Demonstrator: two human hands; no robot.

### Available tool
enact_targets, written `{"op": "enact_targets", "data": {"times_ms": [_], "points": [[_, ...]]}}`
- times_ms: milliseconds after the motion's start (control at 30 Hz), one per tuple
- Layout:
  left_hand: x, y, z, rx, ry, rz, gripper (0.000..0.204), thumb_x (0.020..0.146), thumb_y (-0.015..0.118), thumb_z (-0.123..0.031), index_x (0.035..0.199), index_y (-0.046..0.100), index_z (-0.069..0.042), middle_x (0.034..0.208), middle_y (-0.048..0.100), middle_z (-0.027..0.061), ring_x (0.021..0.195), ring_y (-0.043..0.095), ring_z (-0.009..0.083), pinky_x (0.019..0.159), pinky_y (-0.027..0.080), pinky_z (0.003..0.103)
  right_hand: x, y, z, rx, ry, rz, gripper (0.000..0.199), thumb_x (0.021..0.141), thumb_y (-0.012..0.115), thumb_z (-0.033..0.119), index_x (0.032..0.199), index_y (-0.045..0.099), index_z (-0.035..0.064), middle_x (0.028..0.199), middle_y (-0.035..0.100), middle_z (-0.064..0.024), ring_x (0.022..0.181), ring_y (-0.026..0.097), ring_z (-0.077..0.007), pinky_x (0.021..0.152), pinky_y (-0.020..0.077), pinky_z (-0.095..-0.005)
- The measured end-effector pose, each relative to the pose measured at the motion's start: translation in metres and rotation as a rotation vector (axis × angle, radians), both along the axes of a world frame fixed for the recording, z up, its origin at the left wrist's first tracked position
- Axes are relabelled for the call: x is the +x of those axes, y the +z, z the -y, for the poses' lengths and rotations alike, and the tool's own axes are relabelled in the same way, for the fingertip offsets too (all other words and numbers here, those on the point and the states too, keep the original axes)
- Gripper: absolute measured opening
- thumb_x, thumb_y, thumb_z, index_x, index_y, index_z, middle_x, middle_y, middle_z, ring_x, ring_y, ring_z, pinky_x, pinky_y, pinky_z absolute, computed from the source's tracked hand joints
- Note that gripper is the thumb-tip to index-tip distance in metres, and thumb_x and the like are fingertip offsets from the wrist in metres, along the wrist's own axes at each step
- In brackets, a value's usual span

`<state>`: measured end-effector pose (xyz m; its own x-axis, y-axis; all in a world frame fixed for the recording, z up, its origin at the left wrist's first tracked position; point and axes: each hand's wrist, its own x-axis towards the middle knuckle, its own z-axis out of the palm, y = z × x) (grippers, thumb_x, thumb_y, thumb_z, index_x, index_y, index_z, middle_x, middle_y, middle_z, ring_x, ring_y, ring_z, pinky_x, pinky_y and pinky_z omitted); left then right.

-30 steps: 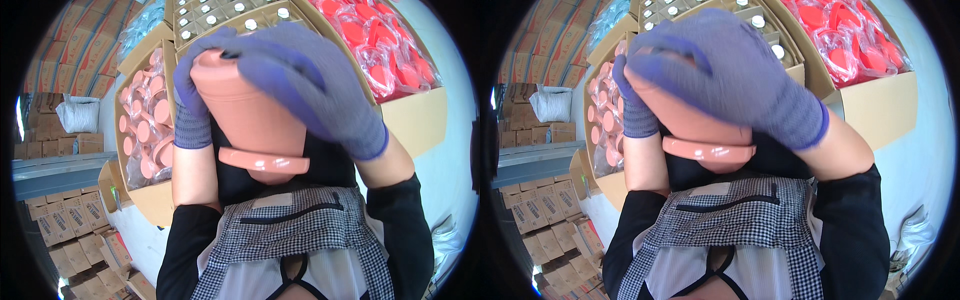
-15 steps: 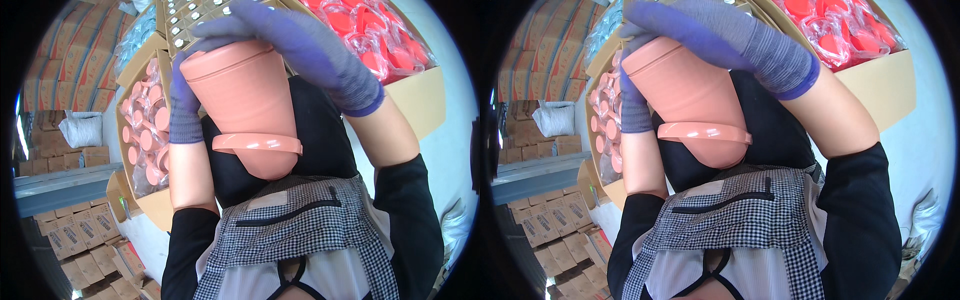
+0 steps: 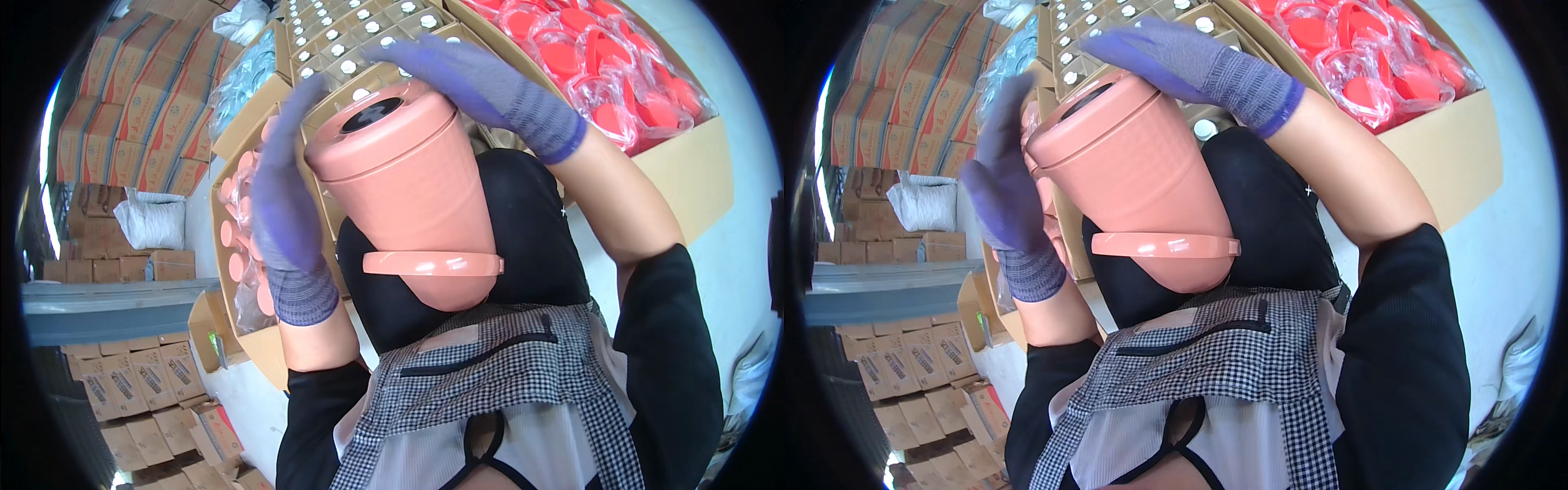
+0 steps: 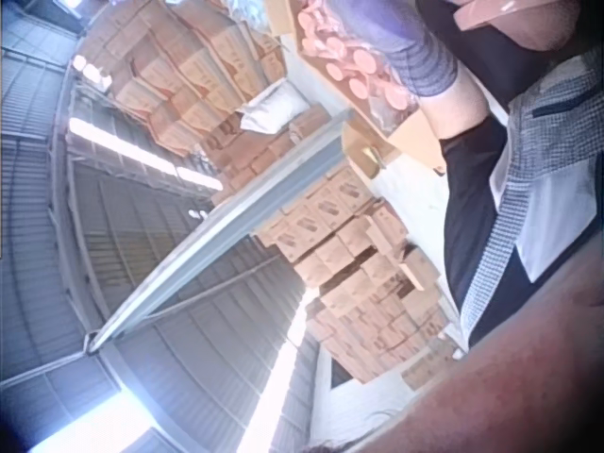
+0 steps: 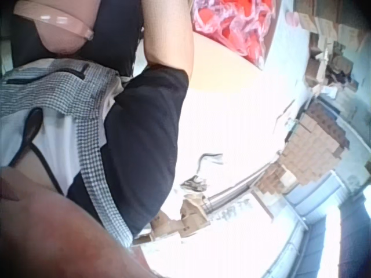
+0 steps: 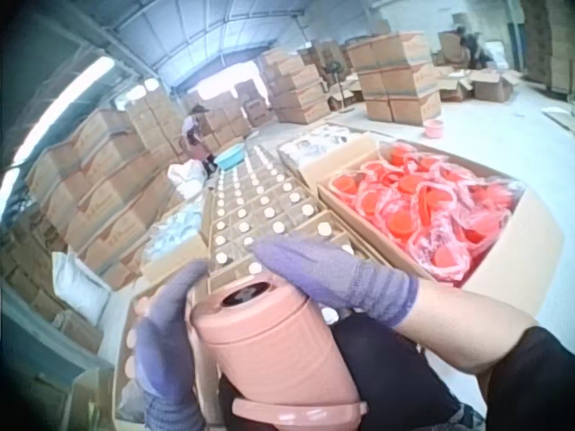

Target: The person assembles pink and red watering cans by inserting a metal sphere into the can body, attaching the lid, and placing each completed unit into a plastic bag. The person then places the bagged units into cardboard boxes.

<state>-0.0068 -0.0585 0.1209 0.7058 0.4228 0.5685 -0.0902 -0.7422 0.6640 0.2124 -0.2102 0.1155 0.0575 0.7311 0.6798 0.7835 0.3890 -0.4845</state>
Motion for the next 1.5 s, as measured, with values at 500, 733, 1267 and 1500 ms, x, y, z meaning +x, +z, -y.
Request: {"op": "enact_targets", "data": {"times_ms": [500, 733, 1267, 1500], "points": [[-0.014, 0.017, 0.02, 0.35, 0.003, -0.114, 0.043, 0.11, 0.041, -0.024, 0.138, 0.061, 0.002, 0.145, 0.059, 0.0187, 0.141, 0.048, 0.0354, 0.119, 0.035, 0.046, -0.007, 0.022, 0.0, -0.044, 0.147, -0.165, 0.047, 0.104, 0.04, 0.024, 0.14, 0.061, 0.0025, 0.136, 0.066, -0.0195, 0.126, 0.064, -0.0356, 0.109, 0.0484, -0.0422], [-0.013, 0.035, 0.025, 0.718, 0.123, -0.123, 0.038, 0.098, 0.067, -0.028, 0.129, 0.067, -0.005, 0.139, 0.063, 0.0167, 0.132, 0.055, 0.0401, 0.117, 0.038, 0.049, 0.004, -0.006, -0.003, -0.234, 0.346, -0.269, 0.044, 0.105, 0.04, 0.023, 0.135, 0.064, 0.0018, 0.134, 0.069, -0.0148, 0.121, 0.067, -0.0259, 0.107, 0.0497, -0.0417], [-0.017, -0.014, 0.02, 0.073, -0.198, 0.175, 0.034, 0.096, 0.07, -0.03, 0.123, 0.073, -0.009, 0.146, 0.061, 0.0105, 0.147, 0.045, 0.0295, 0.124, 0.026, 0.051, -0.013, -0.01, 0.003, -0.354, 0.516, -0.88, 0.041, 0.099, 0.053, 0.027, 0.111, 0.073, -0.0063, 0.136, 0.062, -0.0185, 0.142, 0.047, -0.0351, 0.12, 0.0335, -0.0462], [0.017, -0.096, 0.034, -0.903, -0.451, 0.024, 0.044, 0.103, 0.059, -0.016, 0.145, 0.056, -0.006, 0.149, 0.056, 0.0133, 0.14, 0.05, 0.0214, 0.118, 0.039, 0.04, -0.063, 0.146, 0.022, -0.498, 0.651, 0.663, 0.039, 0.085, 0.078, 0.034, 0.115, 0.072, 0.0097, 0.117, 0.062, -0.0107, 0.109, 0.061, -0.0326, 0.096, 0.0481, -0.045]]}}
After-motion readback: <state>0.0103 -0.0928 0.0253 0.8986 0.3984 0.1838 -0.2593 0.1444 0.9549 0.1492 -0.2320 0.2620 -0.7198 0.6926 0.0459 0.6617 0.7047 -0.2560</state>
